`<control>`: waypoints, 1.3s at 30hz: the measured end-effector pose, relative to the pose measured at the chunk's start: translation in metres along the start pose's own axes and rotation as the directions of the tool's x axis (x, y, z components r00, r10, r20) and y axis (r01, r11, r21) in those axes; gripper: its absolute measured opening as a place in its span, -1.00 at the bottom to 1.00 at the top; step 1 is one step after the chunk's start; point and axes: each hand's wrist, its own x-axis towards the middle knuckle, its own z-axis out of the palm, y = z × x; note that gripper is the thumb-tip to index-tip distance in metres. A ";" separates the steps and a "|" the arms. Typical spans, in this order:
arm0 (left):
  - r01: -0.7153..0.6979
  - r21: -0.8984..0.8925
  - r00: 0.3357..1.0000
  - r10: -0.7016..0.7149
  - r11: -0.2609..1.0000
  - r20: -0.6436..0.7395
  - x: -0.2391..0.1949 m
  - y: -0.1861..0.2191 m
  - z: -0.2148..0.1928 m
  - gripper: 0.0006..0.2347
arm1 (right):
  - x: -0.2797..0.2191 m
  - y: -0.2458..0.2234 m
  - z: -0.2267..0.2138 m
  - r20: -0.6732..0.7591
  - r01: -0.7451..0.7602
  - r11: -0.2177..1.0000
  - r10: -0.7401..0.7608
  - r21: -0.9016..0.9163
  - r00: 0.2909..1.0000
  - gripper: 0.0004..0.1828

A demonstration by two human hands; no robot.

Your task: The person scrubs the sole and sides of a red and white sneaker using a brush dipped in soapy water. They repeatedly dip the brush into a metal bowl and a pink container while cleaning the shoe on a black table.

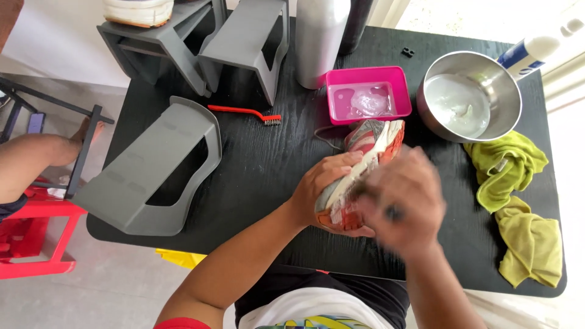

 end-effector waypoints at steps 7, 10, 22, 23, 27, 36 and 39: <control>-0.030 0.030 1.000 0.030 0.999 0.000 -0.002 -0.002 0.005 -0.39 | -0.005 -0.009 0.004 -0.143 -0.021 0.992 0.039 0.123 0.989 -0.71; -0.042 -0.015 0.994 0.040 0.999 -0.101 0.013 0.006 0.006 -0.37 | -0.014 0.016 0.012 -0.205 -0.107 0.992 0.119 0.069 0.972 -0.65; -0.011 0.032 0.998 0.013 0.999 -0.061 0.008 0.004 0.003 -0.20 | -0.012 0.016 -0.006 -0.105 -0.208 0.958 0.231 0.195 0.967 -0.71; -0.002 0.064 0.998 0.006 0.998 -0.068 0.011 0.006 0.001 -0.08 | -0.011 0.015 -0.010 -0.158 -0.299 0.943 0.321 0.147 0.934 -0.67; -0.027 0.081 0.998 0.031 0.996 -0.047 0.015 0.006 0.003 -0.14 | -0.024 0.011 -0.006 -0.172 -0.097 0.947 0.155 0.306 0.973 -0.56; -0.006 0.088 0.998 0.011 0.996 -0.055 0.010 0.003 0.004 -0.13 | -0.007 -0.004 -0.011 -0.149 -0.181 0.957 0.218 0.228 0.964 -0.73; -0.022 0.008 1.000 0.022 1.000 0.018 0.001 0.001 0.007 -0.46 | -0.008 -0.008 -0.008 0.002 -0.111 0.984 0.112 0.139 0.994 -0.69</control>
